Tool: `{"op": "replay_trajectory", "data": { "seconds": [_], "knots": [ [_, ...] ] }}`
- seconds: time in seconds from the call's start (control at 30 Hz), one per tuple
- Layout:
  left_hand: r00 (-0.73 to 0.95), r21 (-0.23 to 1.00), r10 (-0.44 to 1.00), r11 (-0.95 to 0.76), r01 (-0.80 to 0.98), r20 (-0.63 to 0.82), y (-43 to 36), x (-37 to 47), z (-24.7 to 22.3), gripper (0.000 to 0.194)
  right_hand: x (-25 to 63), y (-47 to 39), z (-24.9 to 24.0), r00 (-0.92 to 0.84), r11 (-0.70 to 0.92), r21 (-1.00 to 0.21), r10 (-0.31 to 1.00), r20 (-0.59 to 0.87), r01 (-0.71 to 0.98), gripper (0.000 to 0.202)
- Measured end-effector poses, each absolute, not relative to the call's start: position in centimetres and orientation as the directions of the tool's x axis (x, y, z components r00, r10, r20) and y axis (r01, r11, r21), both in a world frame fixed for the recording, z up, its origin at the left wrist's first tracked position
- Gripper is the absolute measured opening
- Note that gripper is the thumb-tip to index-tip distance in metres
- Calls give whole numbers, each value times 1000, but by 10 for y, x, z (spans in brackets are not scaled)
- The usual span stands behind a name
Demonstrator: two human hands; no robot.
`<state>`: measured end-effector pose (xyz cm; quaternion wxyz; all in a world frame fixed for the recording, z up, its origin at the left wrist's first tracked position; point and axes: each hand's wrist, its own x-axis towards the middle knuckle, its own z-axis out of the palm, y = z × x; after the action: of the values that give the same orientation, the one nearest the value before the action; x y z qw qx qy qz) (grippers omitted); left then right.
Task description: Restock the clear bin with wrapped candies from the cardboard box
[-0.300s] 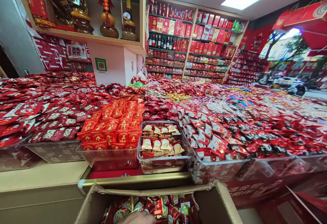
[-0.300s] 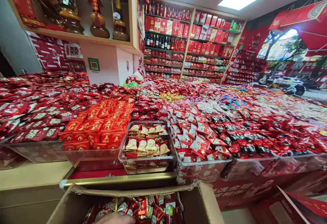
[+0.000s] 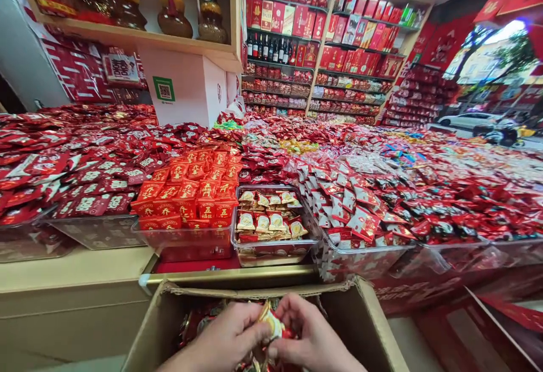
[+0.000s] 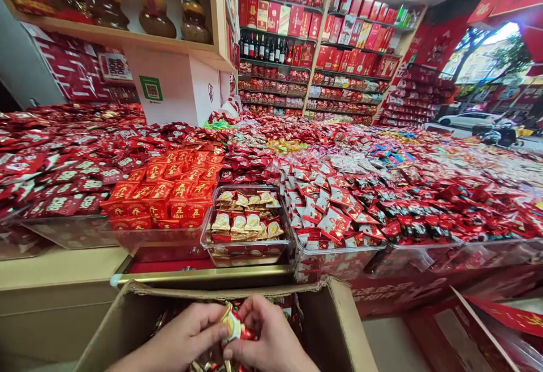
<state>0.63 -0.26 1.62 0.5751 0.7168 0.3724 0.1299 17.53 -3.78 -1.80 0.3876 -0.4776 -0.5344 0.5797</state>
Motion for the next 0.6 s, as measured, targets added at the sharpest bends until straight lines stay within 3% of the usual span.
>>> {"op": "replay_trajectory", "data": {
  "seconds": [0.13,0.3,0.43,0.6],
  "knots": [
    [671,952,676,238,193,-305,-1,7,16,35,175,-40,-12,-187,-180,-953,973,-137,-242,35],
    [653,940,686,314,133,-322,1,7,9,36,173,-37,-27,-216,-250,-896,960,-179,-368,35],
    [636,934,698,341,109,-329,2,6,11,33,172,-36,-28,-140,-234,-909,970,-197,-345,34],
    [596,958,752,257,130,-283,-1,9,17,27,176,-39,-21,-122,-121,-987,987,-108,-107,29]
  ]
}}
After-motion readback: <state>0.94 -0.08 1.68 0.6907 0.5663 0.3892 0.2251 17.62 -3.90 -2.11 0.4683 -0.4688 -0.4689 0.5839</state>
